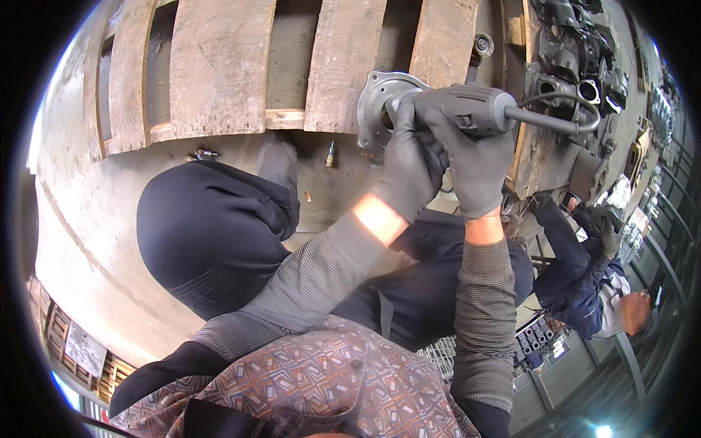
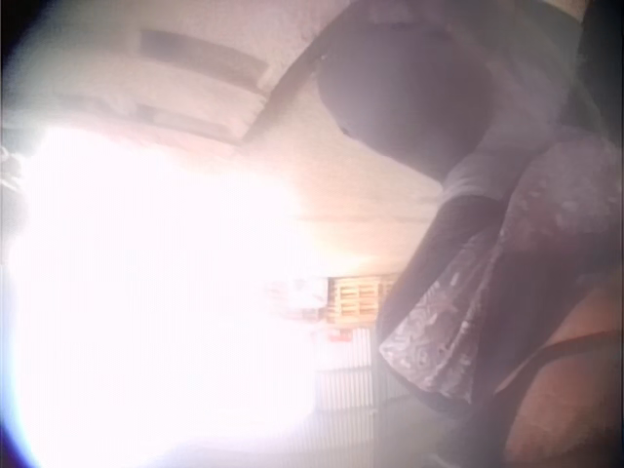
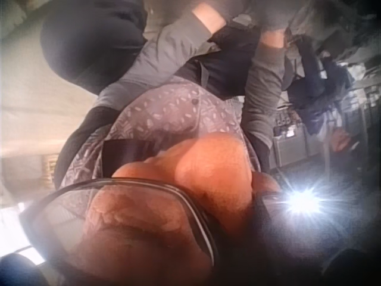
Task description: The person sits on the floor and uses a handheld rotary tool with a wire brush to clean the interior and exterior surfaces of several metal engine parts. They pick up each part, rotate it to access different areas, and place it back on a wooden pallet after cleaning.
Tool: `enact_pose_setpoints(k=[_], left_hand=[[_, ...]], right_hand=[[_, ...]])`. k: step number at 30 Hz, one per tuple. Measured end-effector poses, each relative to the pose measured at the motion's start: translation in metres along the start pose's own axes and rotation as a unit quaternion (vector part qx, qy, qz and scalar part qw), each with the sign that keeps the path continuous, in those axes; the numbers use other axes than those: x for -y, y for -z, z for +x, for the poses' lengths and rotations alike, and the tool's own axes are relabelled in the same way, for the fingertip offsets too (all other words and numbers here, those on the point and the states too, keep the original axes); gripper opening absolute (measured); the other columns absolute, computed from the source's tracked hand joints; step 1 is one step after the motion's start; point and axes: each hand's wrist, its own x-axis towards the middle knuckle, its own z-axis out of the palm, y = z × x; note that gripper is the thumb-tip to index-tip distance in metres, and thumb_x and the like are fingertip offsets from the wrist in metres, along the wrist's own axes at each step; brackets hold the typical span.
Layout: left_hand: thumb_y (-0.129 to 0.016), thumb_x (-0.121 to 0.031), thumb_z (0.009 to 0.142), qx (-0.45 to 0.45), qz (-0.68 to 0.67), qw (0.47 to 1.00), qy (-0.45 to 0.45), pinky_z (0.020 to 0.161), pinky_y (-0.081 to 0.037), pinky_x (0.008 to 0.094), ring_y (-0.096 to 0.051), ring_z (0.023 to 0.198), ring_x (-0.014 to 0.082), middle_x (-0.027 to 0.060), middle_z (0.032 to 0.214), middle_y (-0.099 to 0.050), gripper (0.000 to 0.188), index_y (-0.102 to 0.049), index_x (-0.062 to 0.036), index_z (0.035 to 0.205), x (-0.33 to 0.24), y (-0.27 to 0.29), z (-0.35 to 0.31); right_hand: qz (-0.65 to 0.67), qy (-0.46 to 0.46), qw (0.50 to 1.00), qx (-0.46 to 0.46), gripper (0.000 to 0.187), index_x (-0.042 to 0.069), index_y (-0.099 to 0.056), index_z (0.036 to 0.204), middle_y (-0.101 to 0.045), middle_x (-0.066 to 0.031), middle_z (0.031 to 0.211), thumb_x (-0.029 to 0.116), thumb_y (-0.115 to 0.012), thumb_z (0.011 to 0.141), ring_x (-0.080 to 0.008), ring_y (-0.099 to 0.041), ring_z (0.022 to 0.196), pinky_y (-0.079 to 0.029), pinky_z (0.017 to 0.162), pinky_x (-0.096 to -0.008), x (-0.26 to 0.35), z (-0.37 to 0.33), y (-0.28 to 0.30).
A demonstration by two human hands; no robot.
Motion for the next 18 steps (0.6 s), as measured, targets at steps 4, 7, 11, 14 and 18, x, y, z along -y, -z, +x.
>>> enact_pose_setpoints(k=[4,7,11,14,18], left_hand=[[-0.041,-0.056,0.108,0.094,-0.013,0.995,-0.014,0.095,-0.055,0.0358,-0.067,0.108,0.0212,0.0108,0.120,-0.069,0.057,-0.057,-0.0065,0.132,0.004,0.004,0.002],[-0.044,-0.060,0.106,0.054,0.002,0.998,-0.029,0.096,-0.055,0.0365,-0.066,0.109,0.0229,0.0128,0.124,-0.065,0.064,-0.052,-0.0055,0.138,0.003,0.006,0.003],[-0.044,-0.060,0.105,0.066,0.020,0.998,0.009,0.096,-0.055,0.0346,-0.067,0.109,0.0207,0.0107,0.123,-0.067,0.062,-0.055,-0.0070,0.135,0.015,-0.001,-0.008],[-0.044,-0.061,0.105,0.137,0.046,0.989,0.021,0.096,-0.056,0.0336,-0.068,0.110,0.0193,0.0081,0.126,-0.066,0.063,-0.054,-0.0079,0.137,0.032,-0.008,-0.027],[-0.047,-0.060,0.105,0.202,0.045,0.977,0.055,0.101,-0.054,0.0375,-0.065,0.116,0.0215,0.0107,0.130,-0.063,0.063,-0.050,-0.0067,0.140,0.054,-0.016,-0.047]], right_hand=[[-0.012,0.021,1.000,-0.005,0.049,-0.001,-0.061,0.122,-0.070,-0.0066,0.111,0.002,-0.086,0.080,-0.0146,-0.067,0.100,-0.056,0.090,-0.0304,-0.004,0.001,-0.003],[-0.022,-0.034,0.999,0.010,0.050,-0.002,-0.061,0.123,-0.070,-0.0063,0.112,0.002,-0.086,0.080,-0.0143,-0.068,0.101,-0.057,0.090,-0.0304,-0.008,0.000,-0.005],[-0.020,0.020,1.000,-0.002,0.054,-0.004,-0.058,0.131,-0.069,-0.0085,0.116,0.001,-0.084,0.083,-0.0162,-0.067,0.105,-0.055,0.095,-0.0318,0.000,-0.008,0.016],[0.003,0.017,0.999,-0.052,0.057,-0.006,-0.057,0.133,-0.069,-0.0115,0.119,0.000,-0.082,0.083,-0.0194,-0.067,0.110,-0.054,0.098,-0.0328,0.012,-0.019,0.040],[-0.053,0.041,0.995,-0.075,0.056,-0.009,-0.055,0.134,-0.065,-0.0187,0.132,0.003,-0.080,0.085,-0.0248,-0.064,0.120,-0.051,0.104,-0.0355,0.027,-0.047,0.071]])
